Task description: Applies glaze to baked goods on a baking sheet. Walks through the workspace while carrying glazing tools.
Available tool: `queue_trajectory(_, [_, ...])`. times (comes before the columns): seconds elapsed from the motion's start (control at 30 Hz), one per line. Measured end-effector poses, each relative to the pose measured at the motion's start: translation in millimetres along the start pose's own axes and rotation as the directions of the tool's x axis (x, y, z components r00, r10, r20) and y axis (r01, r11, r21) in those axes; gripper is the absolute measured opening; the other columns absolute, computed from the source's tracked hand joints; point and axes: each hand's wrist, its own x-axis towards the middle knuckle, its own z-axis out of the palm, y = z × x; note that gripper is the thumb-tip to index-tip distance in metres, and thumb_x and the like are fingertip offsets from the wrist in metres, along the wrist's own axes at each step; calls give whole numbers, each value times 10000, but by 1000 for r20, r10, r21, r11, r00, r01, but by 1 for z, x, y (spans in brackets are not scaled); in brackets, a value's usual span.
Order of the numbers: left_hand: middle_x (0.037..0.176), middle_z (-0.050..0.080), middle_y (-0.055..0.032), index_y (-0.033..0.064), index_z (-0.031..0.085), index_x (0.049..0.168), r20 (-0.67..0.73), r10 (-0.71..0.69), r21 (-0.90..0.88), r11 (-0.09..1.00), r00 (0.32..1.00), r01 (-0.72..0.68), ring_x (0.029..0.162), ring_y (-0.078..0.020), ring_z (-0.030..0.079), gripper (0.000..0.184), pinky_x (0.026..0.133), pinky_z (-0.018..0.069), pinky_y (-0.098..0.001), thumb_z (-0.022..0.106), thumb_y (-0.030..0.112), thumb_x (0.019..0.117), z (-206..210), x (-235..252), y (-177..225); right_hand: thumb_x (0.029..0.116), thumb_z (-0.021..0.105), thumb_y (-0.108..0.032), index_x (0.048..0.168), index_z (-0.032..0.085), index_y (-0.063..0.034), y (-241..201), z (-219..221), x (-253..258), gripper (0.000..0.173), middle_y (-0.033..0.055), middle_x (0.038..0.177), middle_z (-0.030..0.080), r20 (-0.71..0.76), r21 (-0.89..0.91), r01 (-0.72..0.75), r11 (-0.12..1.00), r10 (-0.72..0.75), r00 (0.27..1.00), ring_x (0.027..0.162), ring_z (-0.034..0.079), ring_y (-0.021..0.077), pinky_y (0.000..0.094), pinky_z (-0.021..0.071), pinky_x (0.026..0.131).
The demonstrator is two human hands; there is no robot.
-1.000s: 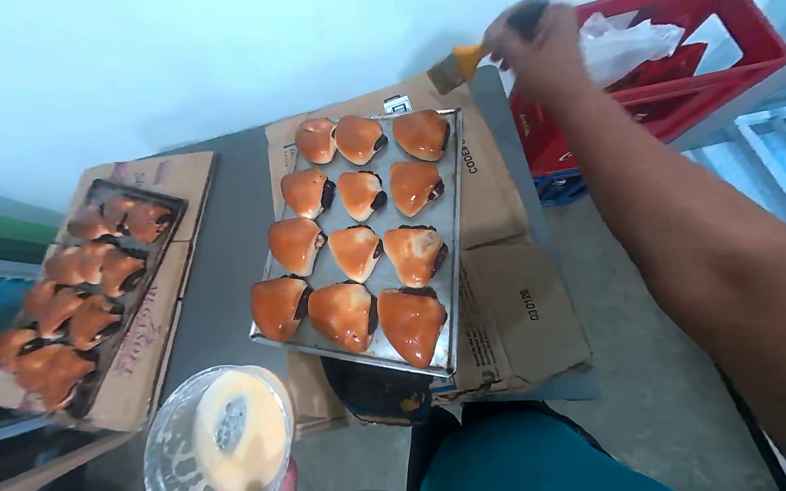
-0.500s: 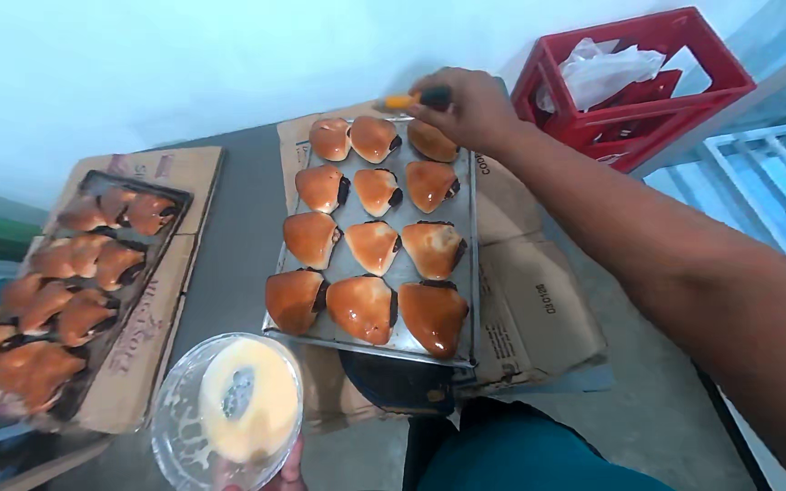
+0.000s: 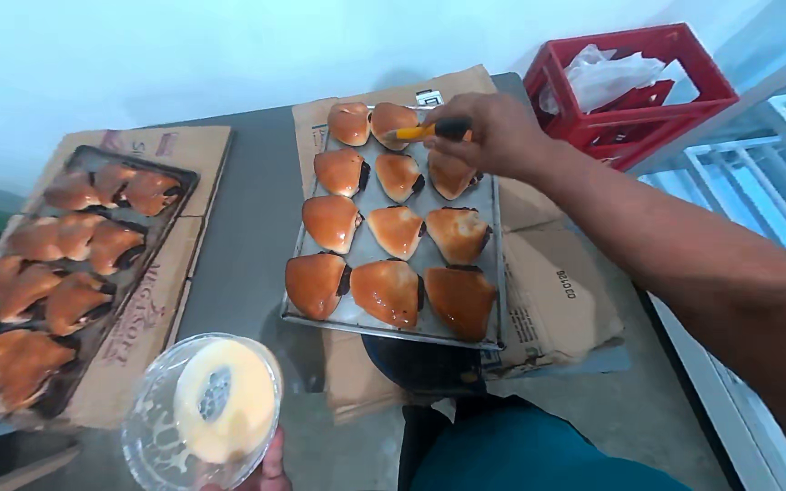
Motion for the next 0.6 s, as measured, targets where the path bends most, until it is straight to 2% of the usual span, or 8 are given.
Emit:
queue_trajectory(0.07, [1085,752,-167,28,697,1131,15,5,-8,1000,1000,-5,1017,-268,747,334,900,618,-398,807,177,854,-1,4,2,992,646,-185,1209,710,-15,-12,18,-23,283,225,1120,709,26,-99,94,991,-92,995,1044,684,425,619,541,861])
queue_trajectory(0.13, [1083,750,-171,21,695,1124,-4,7,-26,1000,1000,-7,1001,-274,750,341,881,624,-399,815,170,842,-2,4,4,923,665,-82,1159,714,9,-24,32,-54,258,220,1008,707,40,-143,207,968,-204,978,924,704,413,563,574,737])
queue_trajectory(0.2, [1091,748,-169,24,686,1131,-26,2,-32,999,1000,-3,1004,-274,749,344,879,625,-402,812,170,846,-7,3,5,952,649,-161,1127,734,-4,-39,26,-73,250,170,955,717,26,-117,233,965,-231,973,857,712,341,486,587,701])
queue_trajectory(0.3, [1083,752,-170,23,671,1131,-60,6,-7,1000,998,-6,991,-282,754,339,871,631,-405,796,190,864,-13,3,5,997,622,-262,1120,740,-4,-55,12,-47,309,174,951,720,-50,-46,211,976,-213,976,873,696,327,479,568,747])
queue_trajectory(0.37, [1084,751,-171,21,649,1148,-64,16,5,1000,998,-15,991,-281,755,362,865,633,-411,797,192,865,-13,2,4,1009,625,-232,1187,722,-1,-57,24,-4,307,210,1039,712,-95,-43,197,979,-201,975,968,690,378,531,553,821])
queue_trajectory(0.43, [1078,752,-168,20,646,1145,-70,26,-2,1000,997,-27,985,-277,756,372,854,637,-416,805,190,856,-13,0,5,1026,607,-221,1243,696,-8,-53,49,31,317,220,1165,703,-36,-45,136,990,-138,990,1065,683,399,569,532,912])
queue_trajectory(0.53, [1082,752,-171,18,653,1154,-86,45,-8,999,995,-46,986,-279,755,394,858,635,-415,818,190,840,-22,-4,12,1024,602,-211,1236,692,4,-61,72,33,315,220,1106,695,64,-12,105,994,-104,993,990,692,403,588,544,842])
queue_trajectory(0.6, [1084,748,-172,15,623,1172,-116,58,7,998,992,-57,987,-276,754,394,852,637,-408,800,185,863,-31,-4,13,1027,606,-245,1200,700,9,-72,60,19,321,200,1089,716,-10,64,99,993,-99,995,978,708,338,538,560,866])
